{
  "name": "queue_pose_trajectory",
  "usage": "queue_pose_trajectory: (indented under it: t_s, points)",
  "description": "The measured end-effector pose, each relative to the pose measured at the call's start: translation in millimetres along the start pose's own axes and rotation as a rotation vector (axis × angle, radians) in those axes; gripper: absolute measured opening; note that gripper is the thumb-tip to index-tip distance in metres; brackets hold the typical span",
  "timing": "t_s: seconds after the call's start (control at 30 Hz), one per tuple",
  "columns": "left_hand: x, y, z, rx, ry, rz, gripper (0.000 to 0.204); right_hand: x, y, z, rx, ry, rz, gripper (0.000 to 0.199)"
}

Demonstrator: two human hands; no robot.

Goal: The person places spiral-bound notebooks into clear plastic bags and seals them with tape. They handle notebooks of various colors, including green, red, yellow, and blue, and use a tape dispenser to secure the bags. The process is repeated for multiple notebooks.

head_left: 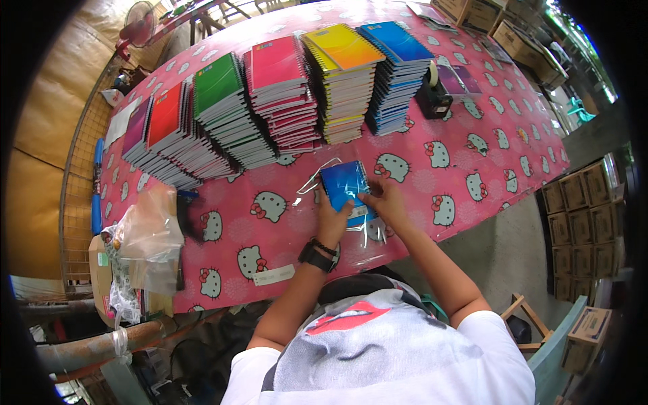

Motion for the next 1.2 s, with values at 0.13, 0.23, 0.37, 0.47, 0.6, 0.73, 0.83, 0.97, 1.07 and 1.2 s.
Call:
queue_pose_trajectory:
  t_s: [0.13,0.23,0.37,0.47,0.6,0.73,0.83,0.97,1.07,1.2]
  points:
    - [-8.4,-28.0,10.6,0.220,0.038,-0.028,0.051,6.0,-29.9,2.7,0.041,-0.078,-0.050,0.056]
    - [-1.1,-23.6,5.1,0.256,0.093,-0.039,0.047,12.3,-29.5,-1.1,0.086,0.009,0.023,0.058]
    - [4.4,-17.6,6.2,0.240,0.078,0.089,0.043,14.4,-31.8,-2.5,0.291,0.086,0.189,0.060]
    - [5.0,-20.9,3.2,0.283,0.092,0.113,0.045,20.9,-39.3,-11.7,0.705,0.111,0.511,0.056]
    - [5.6,-30.3,0.1,0.161,0.218,0.076,0.047,21.0,-30.7,-20.9,0.965,0.006,0.471,0.050]
    - [5.3,-22.9,-2.9,0.100,0.222,0.010,0.047,22.1,-27.6,-24.5,0.985,0.024,0.425,0.050]
    - [2.6,-29.5,7.0,-0.042,0.168,0.052,0.047,20.9,-25.6,-25.6,1.028,0.015,0.441,0.050]
    - [-22.4,-30.5,66.5,-0.347,0.152,-0.022,0.044,21.2,-24.7,-20.1,1.033,0.015,0.414,0.050]
    - [-28.1,-45.4,100.7,-0.615,0.154,-0.186,0.043,21.9,-26.5,-24.5,1.068,0.048,0.448,0.050]
    - [-22.0,-52.0,126.6,-0.646,0.201,-0.207,0.044,24.6,-41.0,-28.4,1.114,0.040,0.456,0.050]
Point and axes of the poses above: each hand's wrist, its own x-axis away from the middle knuckle, its own z-axis out of the back of the hand, y = z × x, the point moved 3 cm from there along -x, towards the middle knuckle, and after that the axes turned 4 degrees about -x, right-handed, at the moved point
